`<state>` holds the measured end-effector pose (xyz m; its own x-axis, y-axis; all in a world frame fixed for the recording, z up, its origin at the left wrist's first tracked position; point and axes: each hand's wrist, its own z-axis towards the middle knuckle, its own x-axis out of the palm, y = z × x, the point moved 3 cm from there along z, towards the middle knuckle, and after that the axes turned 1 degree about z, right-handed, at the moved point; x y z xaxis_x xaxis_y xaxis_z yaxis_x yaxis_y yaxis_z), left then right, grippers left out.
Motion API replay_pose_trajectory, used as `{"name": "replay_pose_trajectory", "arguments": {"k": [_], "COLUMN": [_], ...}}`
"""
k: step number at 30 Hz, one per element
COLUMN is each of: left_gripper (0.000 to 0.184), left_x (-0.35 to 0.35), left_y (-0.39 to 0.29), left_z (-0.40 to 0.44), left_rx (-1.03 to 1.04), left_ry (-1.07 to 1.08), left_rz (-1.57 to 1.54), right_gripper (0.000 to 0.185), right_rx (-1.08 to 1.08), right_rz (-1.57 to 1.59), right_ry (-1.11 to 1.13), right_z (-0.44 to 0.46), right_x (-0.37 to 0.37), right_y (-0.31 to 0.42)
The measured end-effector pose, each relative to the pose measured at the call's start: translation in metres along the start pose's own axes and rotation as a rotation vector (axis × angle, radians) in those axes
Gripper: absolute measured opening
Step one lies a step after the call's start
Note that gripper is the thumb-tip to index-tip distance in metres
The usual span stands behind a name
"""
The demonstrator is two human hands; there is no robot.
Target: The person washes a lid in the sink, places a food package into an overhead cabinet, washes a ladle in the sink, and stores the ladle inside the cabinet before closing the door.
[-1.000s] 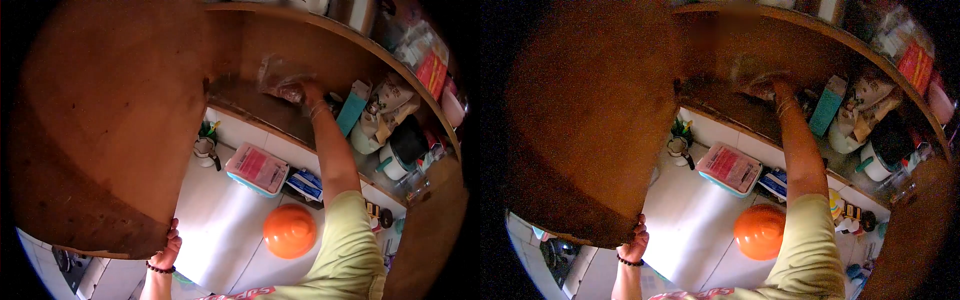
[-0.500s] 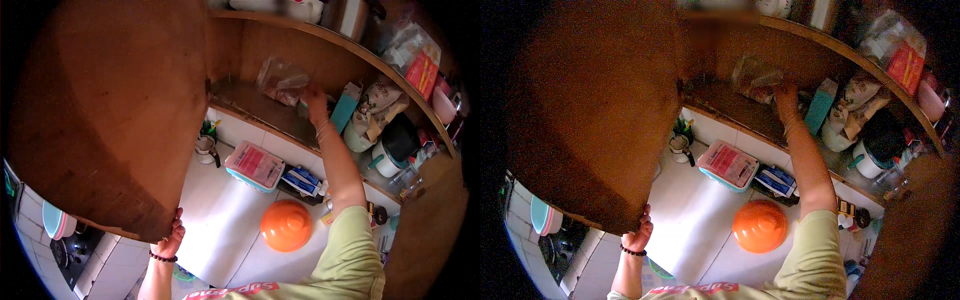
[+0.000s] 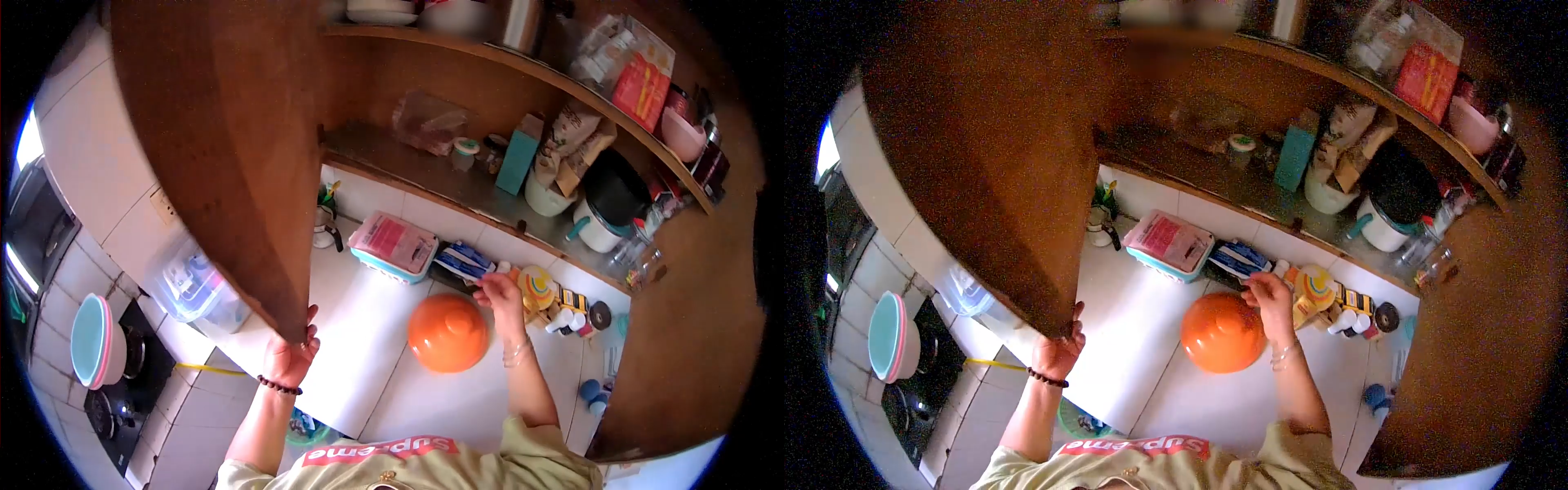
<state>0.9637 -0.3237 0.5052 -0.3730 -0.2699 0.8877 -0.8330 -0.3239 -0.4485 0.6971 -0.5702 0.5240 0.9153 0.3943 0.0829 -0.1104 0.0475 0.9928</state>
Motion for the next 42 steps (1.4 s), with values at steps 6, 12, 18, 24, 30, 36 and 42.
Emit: {"name": "replay_pose_trajectory", "arguments": {"k": [6,12,18,24,30,36,42], "left_gripper": [0.033,0.044,0.045,0.050,0.056,0.062,0.067], "left_x": [0.037,0.061,0.090,0.123,0.154,0.169,0.174], "left_y": [0.023,0.046,0.053,0.071,0.098,0.124,0.137], "left_z": [0.000,0.006,0.028,0.067,0.115,0.151,0.184], "left_rx": [-0.066,-0.070,-0.054,-0.040,-0.040,-0.137,-0.172], "left_ry": [-0.052,0.096,0.269,0.438,0.547,0.503,0.489], "left_rz": [0.437,0.671,0.779,0.889,1.024,1.088,1.134], "right_gripper": [0.014,0.012,0.018,0.029,0.046,0.044,0.035], "right_rx": [0.062,0.031,0.108,-0.125,-0.477,-0.402,-0.370], "right_rz": [0.095,0.024,0.075,0.390,0.536,-0.872,-0.759], "right_ry": [-0.205,-0.422,-0.598,-0.699,-0.812,-0.917,-0.875], "right_z": [-0.079,-0.137,-0.214,-0.309,-0.332,-0.313,-0.281], "right_x": [-0.044,-0.079,-0.130,-0.216,-0.201,-0.151,-0.121], "right_y": [-0.004,0.011,-0.008,-0.036,0.046,0.061,0.047]}}
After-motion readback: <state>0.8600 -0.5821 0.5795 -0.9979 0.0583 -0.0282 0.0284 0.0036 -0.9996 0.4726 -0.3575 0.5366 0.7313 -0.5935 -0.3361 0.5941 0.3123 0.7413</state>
